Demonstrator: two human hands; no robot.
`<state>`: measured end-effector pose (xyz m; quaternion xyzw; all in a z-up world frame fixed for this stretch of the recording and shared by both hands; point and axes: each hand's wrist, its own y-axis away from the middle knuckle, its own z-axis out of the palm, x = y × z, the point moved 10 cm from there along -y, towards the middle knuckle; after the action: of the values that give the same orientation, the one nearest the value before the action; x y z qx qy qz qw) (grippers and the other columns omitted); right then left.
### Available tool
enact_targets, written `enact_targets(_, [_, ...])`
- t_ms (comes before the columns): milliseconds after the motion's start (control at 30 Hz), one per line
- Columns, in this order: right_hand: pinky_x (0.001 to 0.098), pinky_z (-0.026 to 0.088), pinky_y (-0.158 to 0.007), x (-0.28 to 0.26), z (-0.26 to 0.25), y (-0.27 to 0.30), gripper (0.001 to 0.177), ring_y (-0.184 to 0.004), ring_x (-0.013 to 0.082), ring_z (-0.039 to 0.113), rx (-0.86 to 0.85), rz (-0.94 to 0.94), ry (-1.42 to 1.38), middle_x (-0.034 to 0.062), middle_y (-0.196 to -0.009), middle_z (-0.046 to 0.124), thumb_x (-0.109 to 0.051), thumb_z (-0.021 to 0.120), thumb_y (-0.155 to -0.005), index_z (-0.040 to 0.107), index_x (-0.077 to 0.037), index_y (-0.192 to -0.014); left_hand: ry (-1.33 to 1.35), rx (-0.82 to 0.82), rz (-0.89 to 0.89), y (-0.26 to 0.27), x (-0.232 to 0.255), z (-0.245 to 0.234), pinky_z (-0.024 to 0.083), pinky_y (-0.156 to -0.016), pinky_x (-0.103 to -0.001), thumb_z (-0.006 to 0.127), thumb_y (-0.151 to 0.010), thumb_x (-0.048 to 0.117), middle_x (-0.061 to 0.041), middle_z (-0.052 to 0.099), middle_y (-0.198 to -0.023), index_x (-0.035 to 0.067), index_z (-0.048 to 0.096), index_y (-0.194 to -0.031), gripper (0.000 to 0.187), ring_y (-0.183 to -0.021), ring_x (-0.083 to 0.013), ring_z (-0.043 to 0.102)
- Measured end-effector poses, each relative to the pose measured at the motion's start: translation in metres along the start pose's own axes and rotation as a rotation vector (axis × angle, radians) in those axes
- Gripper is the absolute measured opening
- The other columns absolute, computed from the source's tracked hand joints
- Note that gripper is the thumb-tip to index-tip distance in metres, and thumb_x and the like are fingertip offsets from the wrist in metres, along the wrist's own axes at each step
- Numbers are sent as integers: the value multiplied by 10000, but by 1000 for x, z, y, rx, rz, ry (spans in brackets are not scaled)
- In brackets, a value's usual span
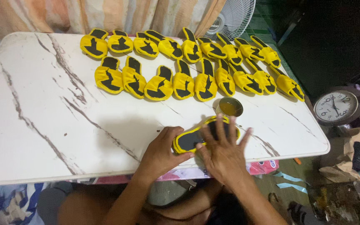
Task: The person sits on the floor and applies a liquid substance from a small metal can onto the black insole of a yellow slipper using their fingers. They then place the treated slipper onto a table with other similar slippers. The person repeats this process for multiple slippers.
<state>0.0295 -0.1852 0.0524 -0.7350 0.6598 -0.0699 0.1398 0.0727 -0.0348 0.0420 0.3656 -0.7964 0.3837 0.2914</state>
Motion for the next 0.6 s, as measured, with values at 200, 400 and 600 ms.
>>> enact_targets(200, [775,-21,-1160,11,0,14,431,-1564,418,185,-3,-57,-132,139,-1633,359,-406,539,-961,661,-194,-1317,-8,-20,-32,-2,-5,3,539,-906,-422,901,-699,331,-150,631,-1207,61,523,-1263,731,-1111,-342,656])
enact_targets(400, [798,-3,-1088,35,5,0,517,-1509,478,182,110,33,-49,187,-1634,303,-430,556,-973,610,-150,-1405,-5,-33,-34,-2,-4,2,541,-921,-421,897,-714,311,-158,630,-1213,64,513,-1298,742,-1132,-336,656])
enact_targets(600, [793,-14,-1109,17,7,-3,453,-1518,464,186,89,-1,-32,123,-1653,305,-402,539,-981,629,-214,-1383,39,-43,-78,-5,-2,1,548,-898,-417,889,-692,278,-165,607,-1221,60,478,-1328,788,-1115,-328,655])
